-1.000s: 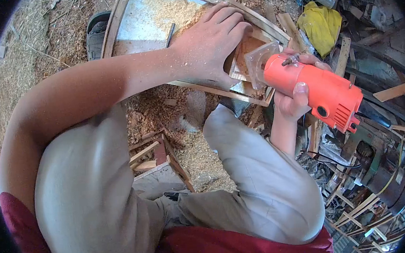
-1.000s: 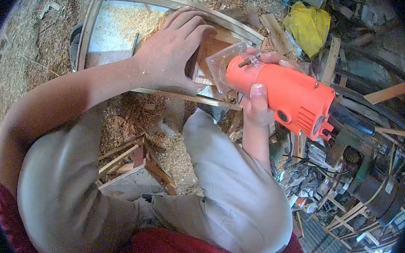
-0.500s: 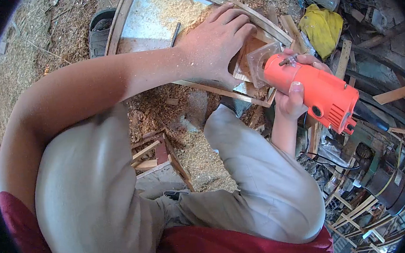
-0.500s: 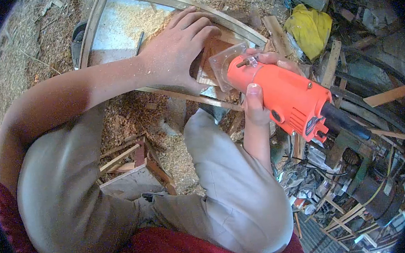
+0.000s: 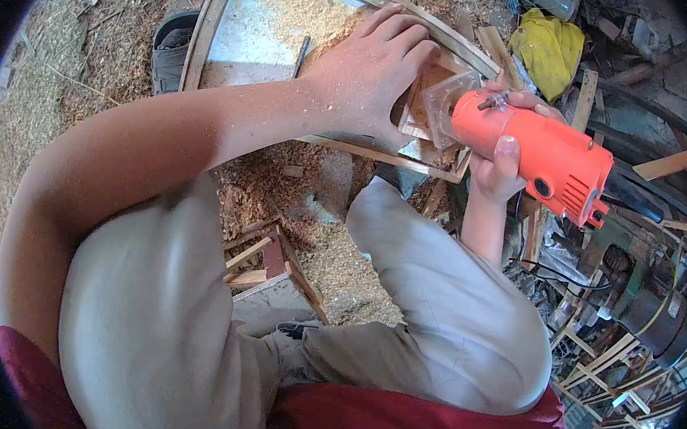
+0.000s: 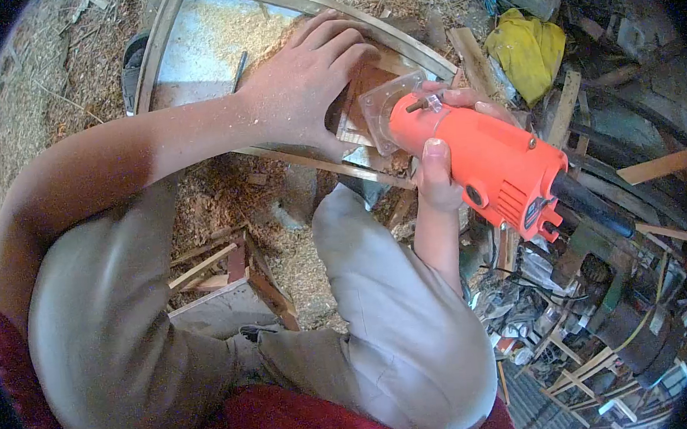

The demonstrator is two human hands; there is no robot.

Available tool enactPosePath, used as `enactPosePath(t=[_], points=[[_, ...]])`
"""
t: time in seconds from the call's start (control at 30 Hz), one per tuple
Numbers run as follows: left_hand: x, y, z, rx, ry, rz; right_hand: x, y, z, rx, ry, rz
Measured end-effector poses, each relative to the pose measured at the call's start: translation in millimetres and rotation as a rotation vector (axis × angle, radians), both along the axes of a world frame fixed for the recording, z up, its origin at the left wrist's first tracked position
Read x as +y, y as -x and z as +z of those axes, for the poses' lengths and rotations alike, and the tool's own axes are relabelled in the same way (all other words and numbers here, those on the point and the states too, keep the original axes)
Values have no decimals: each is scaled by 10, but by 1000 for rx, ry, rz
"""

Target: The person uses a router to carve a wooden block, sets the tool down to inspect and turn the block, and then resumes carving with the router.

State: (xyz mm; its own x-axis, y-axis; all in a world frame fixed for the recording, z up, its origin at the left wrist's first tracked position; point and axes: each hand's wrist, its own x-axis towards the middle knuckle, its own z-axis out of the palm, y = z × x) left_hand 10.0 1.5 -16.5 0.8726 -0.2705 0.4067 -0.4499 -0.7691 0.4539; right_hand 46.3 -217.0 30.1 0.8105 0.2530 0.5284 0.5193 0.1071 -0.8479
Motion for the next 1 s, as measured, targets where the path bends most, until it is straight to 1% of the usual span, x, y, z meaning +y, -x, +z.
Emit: enactPosePath(t=[0.63, 0.73, 0.83, 0.93, 1.0], points=[[3, -14, -9, -14, 11, -9, 24, -12, -7, 31, -83, 13], [7, -5, -24, -27, 11, -16, 8, -43, 35, 19, -25, -73], [25, 0, 0, -11, 35, -36, -54, -84, 143, 25, -124, -49], [19, 2, -11, -28, 49, -38, -169, -159, 192, 13, -143, -218], [17, 6, -25, -40, 47, -32, -167, -139, 237, 86, -196, -309]])
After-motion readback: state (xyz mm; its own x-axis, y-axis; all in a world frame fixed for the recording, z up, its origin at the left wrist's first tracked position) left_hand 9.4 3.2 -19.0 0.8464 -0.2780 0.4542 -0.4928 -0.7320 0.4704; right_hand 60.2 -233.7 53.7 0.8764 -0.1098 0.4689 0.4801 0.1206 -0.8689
